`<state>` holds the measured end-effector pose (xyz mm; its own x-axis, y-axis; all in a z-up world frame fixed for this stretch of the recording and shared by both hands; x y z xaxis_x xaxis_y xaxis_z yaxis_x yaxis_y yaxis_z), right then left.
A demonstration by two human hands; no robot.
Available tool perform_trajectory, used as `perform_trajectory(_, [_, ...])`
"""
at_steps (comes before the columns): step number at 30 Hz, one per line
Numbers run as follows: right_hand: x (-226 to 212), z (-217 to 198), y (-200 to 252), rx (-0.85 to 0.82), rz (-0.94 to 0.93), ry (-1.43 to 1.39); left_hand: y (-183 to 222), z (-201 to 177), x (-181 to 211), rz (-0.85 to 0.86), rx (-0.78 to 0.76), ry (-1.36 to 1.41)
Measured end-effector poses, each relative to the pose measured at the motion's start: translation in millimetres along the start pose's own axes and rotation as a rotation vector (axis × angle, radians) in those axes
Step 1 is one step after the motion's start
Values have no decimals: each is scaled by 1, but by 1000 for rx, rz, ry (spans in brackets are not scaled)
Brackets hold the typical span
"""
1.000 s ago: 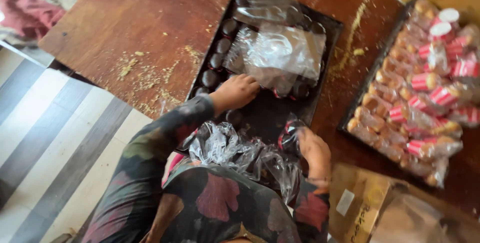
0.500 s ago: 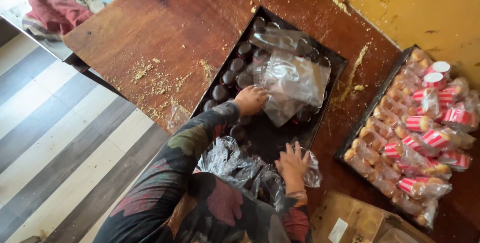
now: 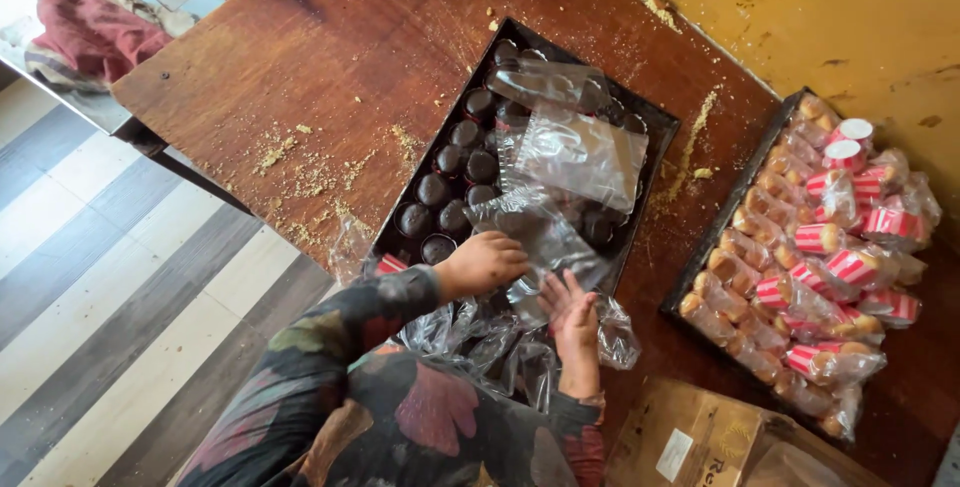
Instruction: The recorder is packaging chocolate muffins into plastic bags from a tray at a bakery packaging station.
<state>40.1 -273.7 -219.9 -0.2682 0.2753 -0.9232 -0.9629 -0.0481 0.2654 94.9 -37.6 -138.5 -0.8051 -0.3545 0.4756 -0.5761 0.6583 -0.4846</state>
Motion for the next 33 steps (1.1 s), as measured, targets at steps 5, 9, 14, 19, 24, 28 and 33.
perform_trajectory(5, [7, 10, 17, -36, -31, 391, 28, -25, 22, -23, -14, -36])
perform_trajectory(9, [-4, 28, 28, 2, 16, 437, 52, -23, 17, -157, 19, -88])
perform_trajectory(14, [1, 33, 35, 76, -36, 433, 53, -48, 47, -287, 27, -179])
perform_trajectory(19, [16, 55, 35, 76, -115, 454, 57, -51, 85, -349, -87, 466])
perform_trajectory(24, [12, 86, 45, 97, -173, 584, 65, -44, 84, -488, -68, 727])
perform_trajectory(28, [8, 99, 54, 63, -245, 560, 79, -35, 62, -698, 109, 817])
perform_trajectory(33, [-8, 111, 64, 44, -265, 577, 83, -41, 61, -736, 220, 952])
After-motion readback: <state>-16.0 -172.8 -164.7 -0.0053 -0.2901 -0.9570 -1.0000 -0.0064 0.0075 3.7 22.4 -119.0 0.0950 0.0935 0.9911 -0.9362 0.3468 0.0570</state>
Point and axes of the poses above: each hand's wrist, its own y-axis away from the middle knuckle, its own z-axis out of the palm, x = y × z, the point moved 5 cm from there along -y, towards the middle knuckle, and after that the axes turned 9 degrees about y, right-handed, at the moved point
